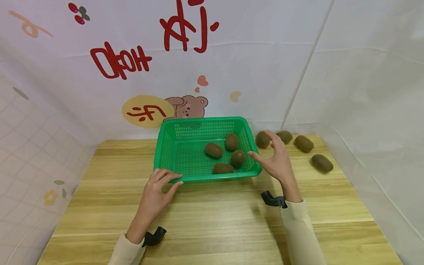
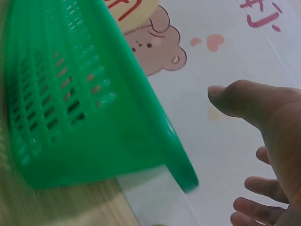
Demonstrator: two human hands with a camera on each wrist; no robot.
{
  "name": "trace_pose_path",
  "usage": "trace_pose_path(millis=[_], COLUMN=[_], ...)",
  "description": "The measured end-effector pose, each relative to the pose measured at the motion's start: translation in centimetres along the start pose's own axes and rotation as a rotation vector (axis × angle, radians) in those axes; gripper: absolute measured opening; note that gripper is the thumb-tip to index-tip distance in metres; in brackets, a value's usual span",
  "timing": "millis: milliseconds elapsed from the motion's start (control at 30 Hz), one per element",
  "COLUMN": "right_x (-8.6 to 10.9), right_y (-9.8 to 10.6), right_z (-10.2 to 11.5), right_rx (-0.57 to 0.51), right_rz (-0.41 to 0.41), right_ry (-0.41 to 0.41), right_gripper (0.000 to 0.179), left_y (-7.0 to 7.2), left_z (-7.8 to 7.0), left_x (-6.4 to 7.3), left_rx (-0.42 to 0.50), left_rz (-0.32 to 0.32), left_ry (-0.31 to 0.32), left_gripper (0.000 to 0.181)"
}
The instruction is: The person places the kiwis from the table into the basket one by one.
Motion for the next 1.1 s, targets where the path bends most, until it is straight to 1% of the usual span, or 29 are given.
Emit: trace_pose_path(millis=[100, 233, 500, 633, 833, 1100], right_x=[-0.1, -0.1, 0.0, 0.3, 0.5, 1.2], right_y=[0.7, 1.6, 3.9, 4.9, 6.6, 8.6], right_z=[-0.7, -1.7, -3.4, -4.2, -5.1, -7.1], right_rx=[0.001, 0.014, 0.087, 0.099, 0.123, 0.129], right_rz=[-0.006, -0.014, -0.078, -0.093, -0.136, -0.198], right_ry=[-0.019, -0.044, -0.081, -0.109, -0.135, -0.213], right_gripper=[0.093, 0.095, 0.097, 0.099, 0.102, 0.105], left_y=[0.0, -0.1, -0.1, -0.1, 0.0, 0.1], left_z=[-0.1, 0.0, 0.0, 0.0, -0.2, -0.4], left_x=[0.0, 0.0, 0.0, 0.0, -0.1, -0.2], left_rx=[-0.005, -0.004, -0.007, -0.004, -0.006, -0.001], left_rz=[-0.005, -0.003, -0.003, -0.008, -0.015, -0.02], left_ry=[-0.008, -0.003, -0.004, -0.009, -0.016, -0.019], left_gripper=[0.023, 0.023, 0.024, 0.024, 0.024, 0.025])
Point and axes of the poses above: each hand's wrist, its own x-axis away from the middle knuckle, its own y-axis out of the back of the hand, z = x × y, the point moved 9 cm from there along -x, towards the middle knuckle, and after that the axes turned 1 degree about -y, right-handed, at the moved point
